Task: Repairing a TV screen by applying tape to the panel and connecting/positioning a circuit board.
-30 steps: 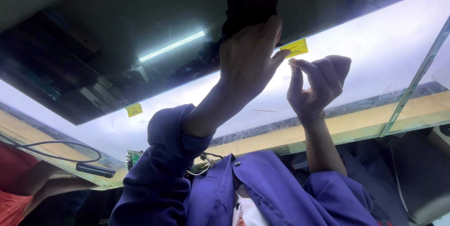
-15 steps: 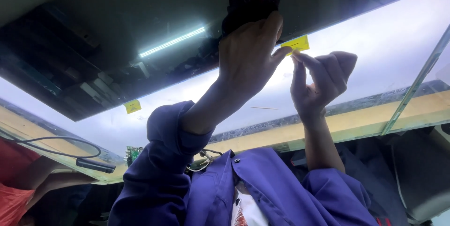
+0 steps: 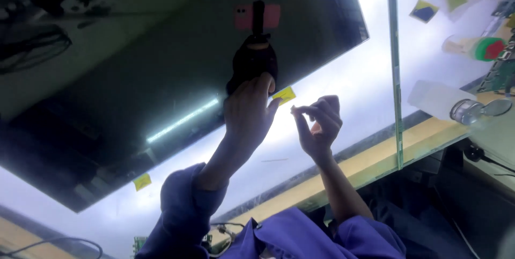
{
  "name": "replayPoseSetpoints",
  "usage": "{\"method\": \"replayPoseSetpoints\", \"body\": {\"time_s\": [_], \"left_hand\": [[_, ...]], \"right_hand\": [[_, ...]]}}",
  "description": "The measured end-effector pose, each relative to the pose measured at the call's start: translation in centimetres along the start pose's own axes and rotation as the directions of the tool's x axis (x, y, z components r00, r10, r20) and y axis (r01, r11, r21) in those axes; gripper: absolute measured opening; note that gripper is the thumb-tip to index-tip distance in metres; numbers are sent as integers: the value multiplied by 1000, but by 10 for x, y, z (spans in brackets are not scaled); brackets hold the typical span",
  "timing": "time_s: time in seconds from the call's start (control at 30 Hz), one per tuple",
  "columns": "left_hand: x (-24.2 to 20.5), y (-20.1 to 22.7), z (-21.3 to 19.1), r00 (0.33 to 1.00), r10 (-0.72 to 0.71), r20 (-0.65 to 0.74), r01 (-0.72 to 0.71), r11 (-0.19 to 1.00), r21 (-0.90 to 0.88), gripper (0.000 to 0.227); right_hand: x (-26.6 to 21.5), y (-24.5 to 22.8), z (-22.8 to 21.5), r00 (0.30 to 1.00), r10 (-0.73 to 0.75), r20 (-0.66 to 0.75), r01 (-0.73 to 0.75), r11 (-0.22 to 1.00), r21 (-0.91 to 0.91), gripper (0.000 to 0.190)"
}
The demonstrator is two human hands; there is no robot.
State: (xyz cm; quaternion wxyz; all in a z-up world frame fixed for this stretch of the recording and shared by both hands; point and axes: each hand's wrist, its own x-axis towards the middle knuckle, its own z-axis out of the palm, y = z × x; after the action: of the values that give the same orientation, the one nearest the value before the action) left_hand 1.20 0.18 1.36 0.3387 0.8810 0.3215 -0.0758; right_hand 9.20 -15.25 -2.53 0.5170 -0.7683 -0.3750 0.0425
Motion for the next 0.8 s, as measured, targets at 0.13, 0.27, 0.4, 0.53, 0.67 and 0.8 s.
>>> {"method": "replayPoseSetpoints", "body": {"time_s": [0.13, 0.27, 0.4, 0.53, 0.67, 0.8], "left_hand": [[1, -2, 2, 1000, -17, 21, 17, 1000, 19, 30], [-4, -3, 12, 998, 17, -67, -18, 1000, -7, 31], [-6, 0, 17, 984, 13, -175, -8, 1000, 24, 35], [-1, 0, 23, 973, 33, -227, -23, 999, 46, 36], [-2, 2, 19, 983, 2, -181, 4, 1000, 30, 33], [1, 1, 19, 981, 2, -195, 0, 1000, 8, 34]], "right_hand": [[-4, 3, 2, 999, 30, -12, -30, 999, 35, 6], [-4, 5, -6, 995, 94, 12, -95, 994, 52, 5], [2, 9, -17, 989, 140, 48, -141, 990, 5, 5], [7, 5, -8, 994, 99, 40, -100, 995, 18, 4], [8, 0, -3, 997, -2, 81, 6, 999, -45, 3], [13, -2, 2, 989, -106, 107, 121, 982, -146, 4]]}}
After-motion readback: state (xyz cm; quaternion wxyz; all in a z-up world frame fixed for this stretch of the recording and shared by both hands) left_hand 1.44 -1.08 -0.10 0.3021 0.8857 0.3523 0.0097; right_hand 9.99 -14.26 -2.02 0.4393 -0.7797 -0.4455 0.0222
